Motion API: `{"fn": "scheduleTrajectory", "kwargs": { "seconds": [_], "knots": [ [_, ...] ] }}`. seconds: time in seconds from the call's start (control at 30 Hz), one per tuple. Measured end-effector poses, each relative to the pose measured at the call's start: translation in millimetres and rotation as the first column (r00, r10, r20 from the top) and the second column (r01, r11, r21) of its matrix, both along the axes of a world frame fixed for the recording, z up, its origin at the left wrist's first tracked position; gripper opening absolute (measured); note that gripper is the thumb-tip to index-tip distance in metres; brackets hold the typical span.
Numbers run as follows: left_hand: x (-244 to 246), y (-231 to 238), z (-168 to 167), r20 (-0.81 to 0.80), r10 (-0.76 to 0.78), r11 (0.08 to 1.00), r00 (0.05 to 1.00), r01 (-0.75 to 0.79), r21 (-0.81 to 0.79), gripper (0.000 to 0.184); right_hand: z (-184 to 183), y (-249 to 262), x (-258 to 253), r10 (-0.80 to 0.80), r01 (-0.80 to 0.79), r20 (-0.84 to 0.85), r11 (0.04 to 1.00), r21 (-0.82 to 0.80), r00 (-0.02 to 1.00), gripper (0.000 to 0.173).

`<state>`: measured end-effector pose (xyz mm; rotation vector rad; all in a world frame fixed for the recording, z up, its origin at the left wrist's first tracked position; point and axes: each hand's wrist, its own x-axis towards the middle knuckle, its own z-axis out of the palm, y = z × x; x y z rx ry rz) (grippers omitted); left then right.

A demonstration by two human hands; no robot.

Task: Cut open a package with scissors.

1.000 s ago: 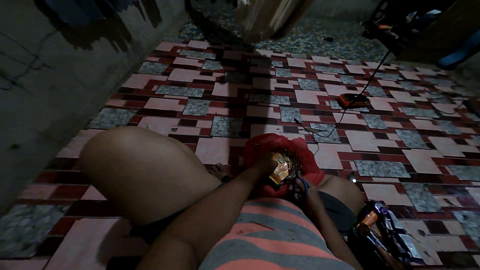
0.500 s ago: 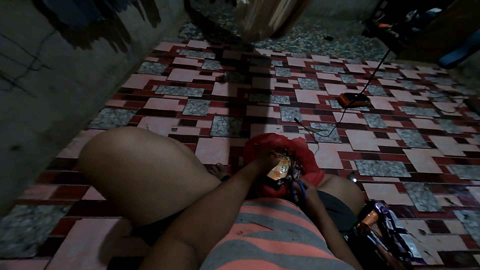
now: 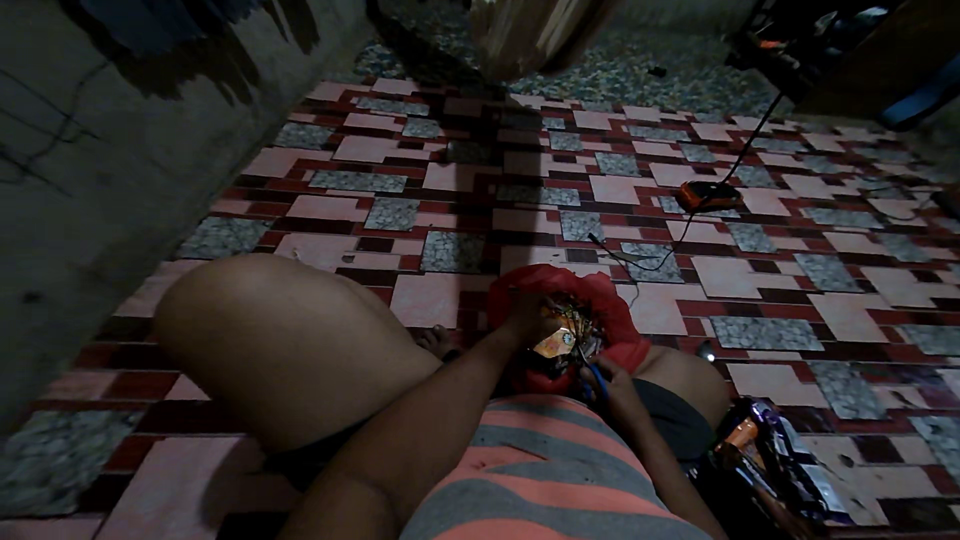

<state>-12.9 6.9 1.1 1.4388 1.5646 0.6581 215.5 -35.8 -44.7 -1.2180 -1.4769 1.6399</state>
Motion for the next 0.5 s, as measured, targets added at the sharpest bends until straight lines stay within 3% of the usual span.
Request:
{"fn": "scheduleTrajectory", "kwargs": {
  "seconds": [0.37,0.5],
  "knots": [
    [0.9,0.0,0.6,0.038,0.040,0.998,0.998,-0.038,-0.052,0.044,-8.3,-1.2,0.0,-0.055,0.057,-0.016,0.988,0.143,0.998,0.013],
    [2.0,1.1,-2.2,0.049,0.042,0.998,0.998,-0.040,-0.042,0.042,-4.0,-1.1,2.4,-0.009,0.008,0.011,0.996,0.092,1.000,0.022]
  ]
}}
